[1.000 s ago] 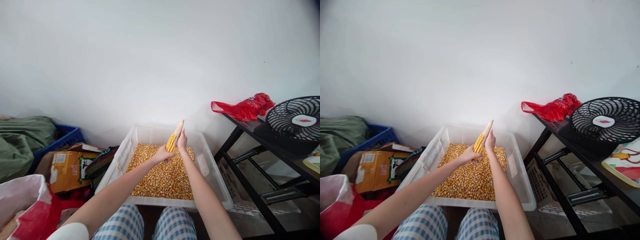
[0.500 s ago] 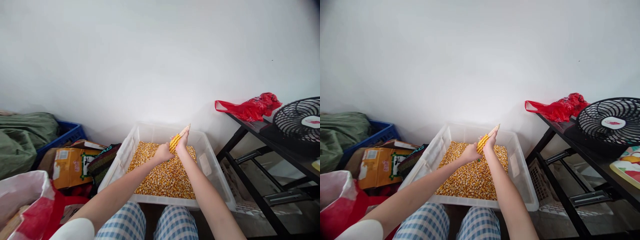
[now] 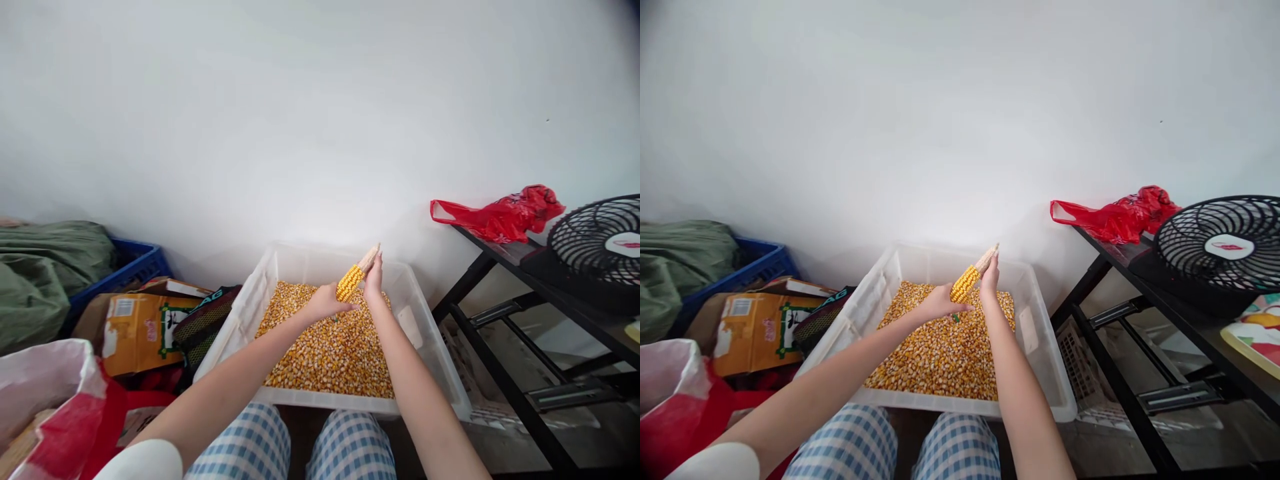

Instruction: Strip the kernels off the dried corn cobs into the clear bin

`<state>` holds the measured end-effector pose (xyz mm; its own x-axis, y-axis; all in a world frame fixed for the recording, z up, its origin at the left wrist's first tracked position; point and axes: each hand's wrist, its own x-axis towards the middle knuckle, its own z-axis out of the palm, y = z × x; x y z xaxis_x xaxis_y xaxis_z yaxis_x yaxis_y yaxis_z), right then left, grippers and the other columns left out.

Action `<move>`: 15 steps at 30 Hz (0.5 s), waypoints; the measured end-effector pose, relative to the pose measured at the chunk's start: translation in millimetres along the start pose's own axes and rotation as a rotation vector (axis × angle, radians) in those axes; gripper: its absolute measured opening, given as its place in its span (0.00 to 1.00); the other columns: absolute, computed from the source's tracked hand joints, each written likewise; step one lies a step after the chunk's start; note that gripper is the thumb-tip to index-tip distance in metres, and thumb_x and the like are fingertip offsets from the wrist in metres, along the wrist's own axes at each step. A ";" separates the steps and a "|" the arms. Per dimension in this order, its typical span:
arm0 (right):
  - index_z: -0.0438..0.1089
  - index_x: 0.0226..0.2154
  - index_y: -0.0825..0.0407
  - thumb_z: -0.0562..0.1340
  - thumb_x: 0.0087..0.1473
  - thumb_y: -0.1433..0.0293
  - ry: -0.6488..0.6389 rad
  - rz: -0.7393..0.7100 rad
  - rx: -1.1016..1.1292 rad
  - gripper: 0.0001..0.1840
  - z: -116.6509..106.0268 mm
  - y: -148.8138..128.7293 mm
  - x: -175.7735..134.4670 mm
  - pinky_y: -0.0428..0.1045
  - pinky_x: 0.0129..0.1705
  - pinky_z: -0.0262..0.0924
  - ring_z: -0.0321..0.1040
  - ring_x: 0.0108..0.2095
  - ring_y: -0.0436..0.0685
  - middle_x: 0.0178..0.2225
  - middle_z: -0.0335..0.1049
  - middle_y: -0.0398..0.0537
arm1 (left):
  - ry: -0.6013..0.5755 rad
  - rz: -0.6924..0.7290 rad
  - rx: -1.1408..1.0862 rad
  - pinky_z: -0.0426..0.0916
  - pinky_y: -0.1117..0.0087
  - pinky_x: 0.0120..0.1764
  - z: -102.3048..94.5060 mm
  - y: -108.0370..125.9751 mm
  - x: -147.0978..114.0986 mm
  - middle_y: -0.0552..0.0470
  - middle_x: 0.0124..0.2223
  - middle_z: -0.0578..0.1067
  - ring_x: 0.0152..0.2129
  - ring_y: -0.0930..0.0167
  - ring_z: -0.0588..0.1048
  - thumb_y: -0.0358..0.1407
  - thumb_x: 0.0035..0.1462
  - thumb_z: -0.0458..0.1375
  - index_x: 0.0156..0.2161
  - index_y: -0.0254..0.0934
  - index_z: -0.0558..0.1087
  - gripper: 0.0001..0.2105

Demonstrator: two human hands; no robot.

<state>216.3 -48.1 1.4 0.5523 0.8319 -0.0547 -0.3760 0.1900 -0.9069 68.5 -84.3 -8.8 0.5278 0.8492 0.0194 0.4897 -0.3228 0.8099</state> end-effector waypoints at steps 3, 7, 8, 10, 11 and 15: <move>0.59 0.24 0.51 0.41 0.49 0.46 -0.012 0.205 0.163 0.28 2.0 2.2 -3.6 0.48 0.21 0.61 0.65 0.19 0.52 0.17 0.64 0.43 | 0.164 0.009 0.397 0.65 0.68 0.36 1.6 -7.7 2.3 0.45 0.33 0.73 0.32 0.63 0.73 0.48 0.40 0.59 0.34 0.35 0.67 0.20; 0.53 0.20 0.49 0.37 0.50 0.46 0.079 0.181 0.218 0.27 7.1 3.6 -10.5 0.49 0.18 0.60 0.59 0.14 0.51 0.13 0.56 0.39 | 0.193 0.020 0.485 0.64 0.70 0.34 11.0 -9.9 4.0 0.45 0.34 0.74 0.31 0.64 0.73 0.40 0.41 0.58 0.36 0.35 0.66 0.15; 0.53 0.20 0.49 0.37 0.49 0.45 0.094 0.150 0.201 0.27 8.9 3.2 -12.1 0.48 0.17 0.60 0.58 0.13 0.50 0.12 0.55 0.38 | 0.177 0.014 0.450 0.64 0.71 0.32 13.3 -9.5 4.2 0.47 0.32 0.74 0.30 0.65 0.73 0.38 0.40 0.58 0.35 0.35 0.67 0.14; 0.53 0.20 0.49 0.42 0.48 0.44 0.091 0.108 0.147 0.27 12.8 2.3 -15.0 0.48 0.16 0.59 0.57 0.12 0.50 0.12 0.55 0.38 | 0.129 0.027 0.348 0.63 0.73 0.30 16.2 -9.3 4.5 0.51 0.29 0.73 0.28 0.67 0.73 0.37 0.40 0.57 0.32 0.35 0.68 0.11; 0.54 0.20 0.49 0.44 0.47 0.43 0.083 0.095 0.120 0.27 14.8 1.9 -16.4 0.48 0.15 0.58 0.58 0.12 0.50 0.12 0.55 0.38 | 0.106 0.043 0.290 0.63 0.74 0.30 16.7 -9.7 4.7 0.53 0.27 0.73 0.26 0.69 0.72 0.36 0.40 0.57 0.30 0.35 0.68 0.09; 0.56 0.21 0.50 0.48 0.46 0.43 0.079 0.038 0.059 0.27 20.2 1.5 -20.2 0.47 0.14 0.58 0.59 0.12 0.51 0.12 0.57 0.39 | 0.041 0.102 0.123 0.61 0.76 0.26 13.5 -13.4 6.3 0.57 0.24 0.71 0.22 0.73 0.70 0.35 0.40 0.56 0.28 0.34 0.70 0.08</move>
<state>189.5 -54.1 9.6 0.5928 0.7958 -0.1232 -0.4397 0.1917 -0.8775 74.7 -80.2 -27.5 0.5515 0.8250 0.1236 0.5175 -0.4546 0.7249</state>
